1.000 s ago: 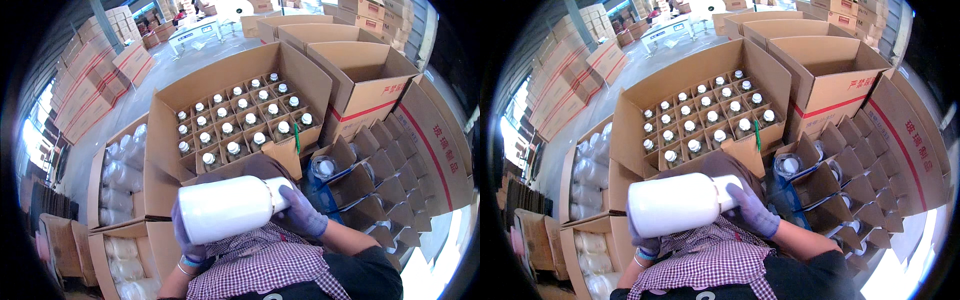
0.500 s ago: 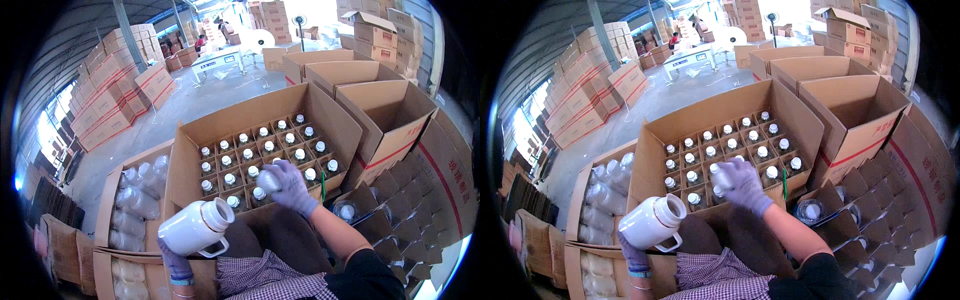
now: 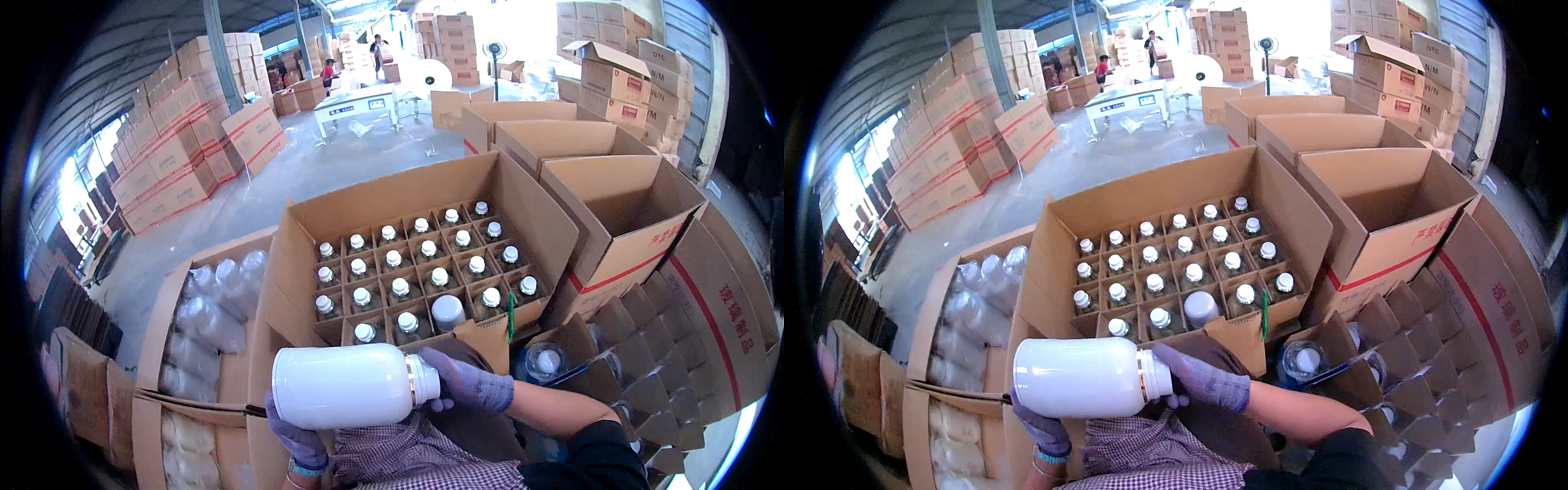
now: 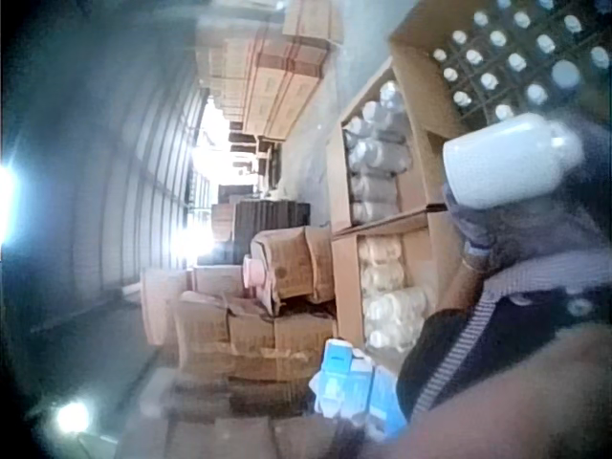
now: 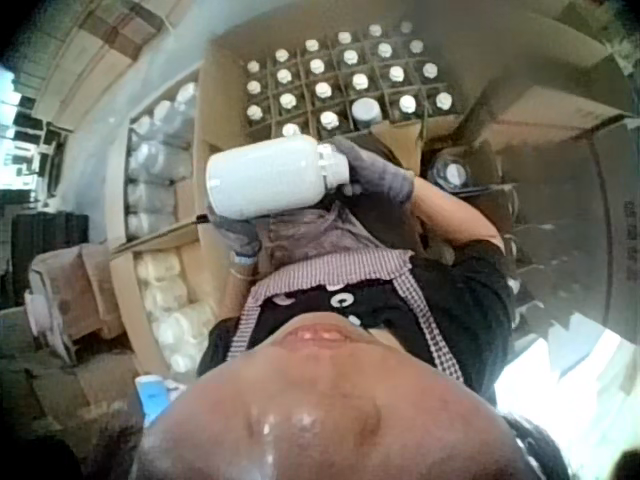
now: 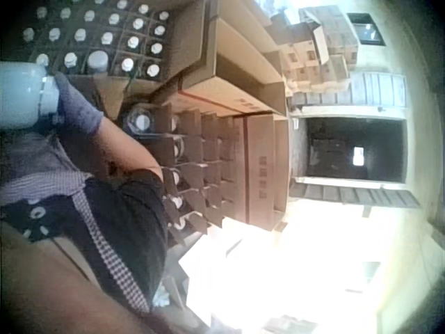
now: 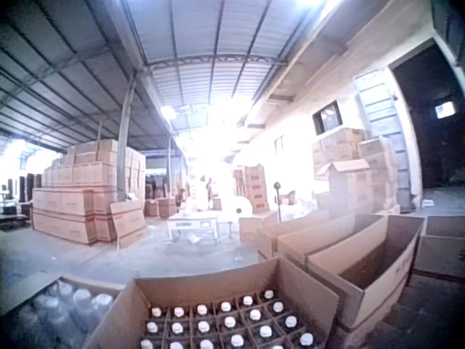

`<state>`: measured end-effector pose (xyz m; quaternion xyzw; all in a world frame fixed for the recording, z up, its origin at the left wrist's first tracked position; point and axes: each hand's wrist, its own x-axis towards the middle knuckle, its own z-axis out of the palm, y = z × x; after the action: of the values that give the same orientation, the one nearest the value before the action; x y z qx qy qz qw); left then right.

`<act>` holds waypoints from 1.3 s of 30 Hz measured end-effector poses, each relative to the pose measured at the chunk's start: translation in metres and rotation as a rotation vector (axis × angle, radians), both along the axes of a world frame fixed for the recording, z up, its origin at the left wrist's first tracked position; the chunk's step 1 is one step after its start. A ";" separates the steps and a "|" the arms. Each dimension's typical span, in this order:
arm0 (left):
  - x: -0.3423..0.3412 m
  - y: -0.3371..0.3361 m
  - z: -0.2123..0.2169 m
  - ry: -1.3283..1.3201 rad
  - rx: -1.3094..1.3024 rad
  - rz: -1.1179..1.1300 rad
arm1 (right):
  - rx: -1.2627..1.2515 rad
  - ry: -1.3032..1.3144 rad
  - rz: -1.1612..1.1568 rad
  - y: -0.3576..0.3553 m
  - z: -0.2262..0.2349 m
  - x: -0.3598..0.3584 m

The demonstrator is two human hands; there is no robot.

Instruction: The person sits on the floor in a warehouse and packs small glass bottles into a cardboard box with dividers. They place white caps on the bottles, wrap each bottle in plastic, and then place the wrapped bottles into the box. The person also handles a white plastic jug, wrapping it in plastic and placing it into the box.

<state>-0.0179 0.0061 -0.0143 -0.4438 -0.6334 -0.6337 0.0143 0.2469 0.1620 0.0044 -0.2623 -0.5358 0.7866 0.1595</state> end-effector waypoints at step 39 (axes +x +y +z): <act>-0.049 0.241 -0.118 0.613 -1.028 -0.390 | 1.233 -0.483 -1.011 -0.023 -0.019 0.160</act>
<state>-0.0664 0.2474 -0.1321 -0.6629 -0.7315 -0.0831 -0.1360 0.4065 0.1387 -0.0143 -0.4985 -0.7077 0.1079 0.4890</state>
